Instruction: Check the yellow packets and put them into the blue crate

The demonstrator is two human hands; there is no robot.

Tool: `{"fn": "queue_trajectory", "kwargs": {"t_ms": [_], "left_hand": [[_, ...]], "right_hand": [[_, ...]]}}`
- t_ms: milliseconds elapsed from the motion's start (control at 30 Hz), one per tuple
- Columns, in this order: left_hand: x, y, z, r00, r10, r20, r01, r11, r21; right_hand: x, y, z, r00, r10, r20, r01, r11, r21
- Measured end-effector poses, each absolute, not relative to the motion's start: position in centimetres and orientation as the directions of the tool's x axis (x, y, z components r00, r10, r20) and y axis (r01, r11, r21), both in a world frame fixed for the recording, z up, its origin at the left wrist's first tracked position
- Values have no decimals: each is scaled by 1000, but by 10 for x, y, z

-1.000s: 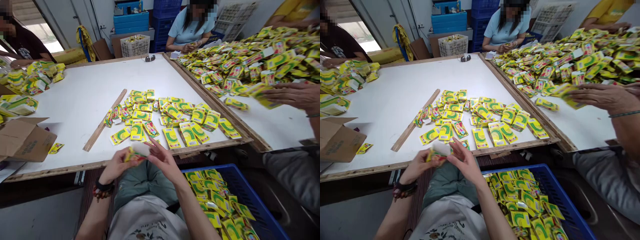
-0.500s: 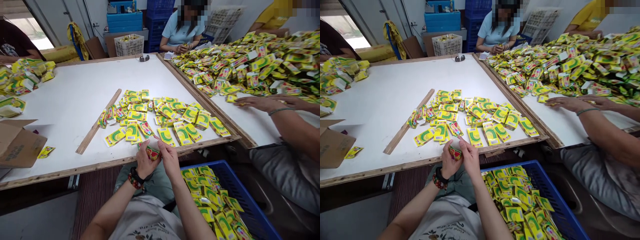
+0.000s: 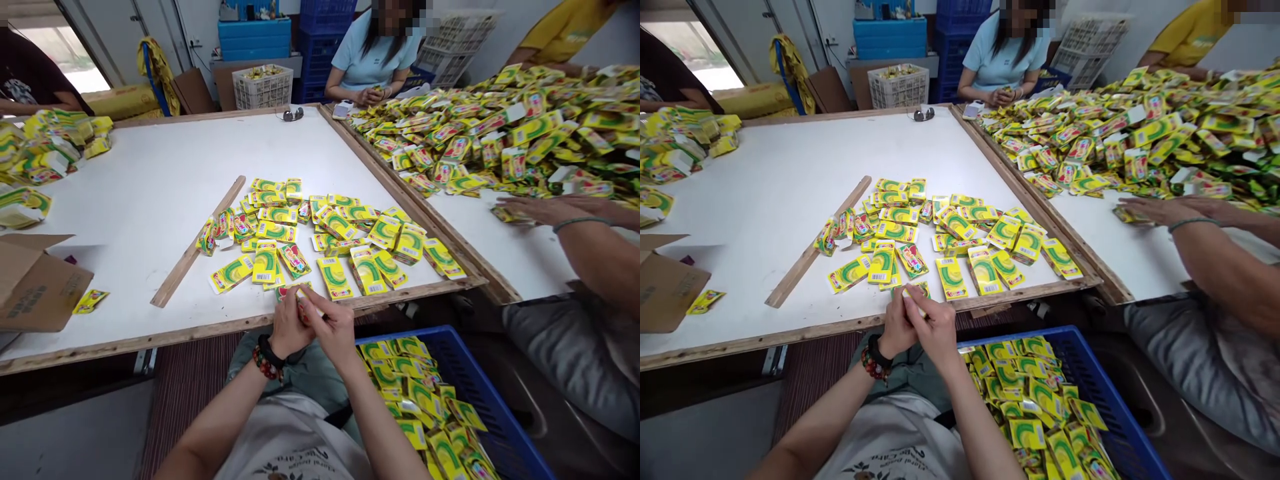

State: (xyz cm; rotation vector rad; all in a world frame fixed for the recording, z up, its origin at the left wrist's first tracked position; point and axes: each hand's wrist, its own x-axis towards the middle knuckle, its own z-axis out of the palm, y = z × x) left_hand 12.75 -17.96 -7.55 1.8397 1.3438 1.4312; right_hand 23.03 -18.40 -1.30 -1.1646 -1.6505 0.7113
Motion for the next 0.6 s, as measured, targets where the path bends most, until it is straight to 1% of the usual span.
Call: {"fn": "queue_trajectory", "kwargs": {"t_ms": [67, 100, 167, 267, 367, 433, 500, 533, 567, 600], "left_hand": [[127, -180, -80, -51, 888, 458, 434, -393, 811], [127, -180, -81, -62, 893, 446, 437, -377, 816], [127, -180, -83, -81, 908, 411, 443, -336, 831], [129, -181, -81, -92, 926, 366, 458, -287, 841], [129, -182, -73, -59, 915, 398, 451, -332, 829], [121, -182, -63, 41, 893, 448, 454, -416, 788], [100, -181, -52, 183, 875, 449, 540, -471, 698], [84, -179, -48, 220, 883, 414, 627, -453, 634], [67, -176, -45, 191, 912, 363, 739, -377, 559], [48, -171, -42, 76, 944, 320, 844, -231, 483]], "right_hand": [[230, -182, -12, -71, 940, 335, 394, 335, -856], [231, -182, -12, -98, 939, 330, 394, 341, -854], [232, -180, -13, -196, 914, 356, 380, 406, -831], [231, -177, -17, -327, 847, 419, 380, 524, -762], [230, -178, -18, -376, 795, 475, 419, 604, -678], [237, -184, -14, -389, 783, 486, 471, 622, -625], [258, -196, -7, -349, 828, 438, 585, 558, -589], [272, -203, -4, -293, 872, 392, 676, 479, -560], [288, -210, -1, -215, 916, 338, 777, 371, -509], [304, -216, 0, -130, 947, 293, 865, 253, -433]]}}
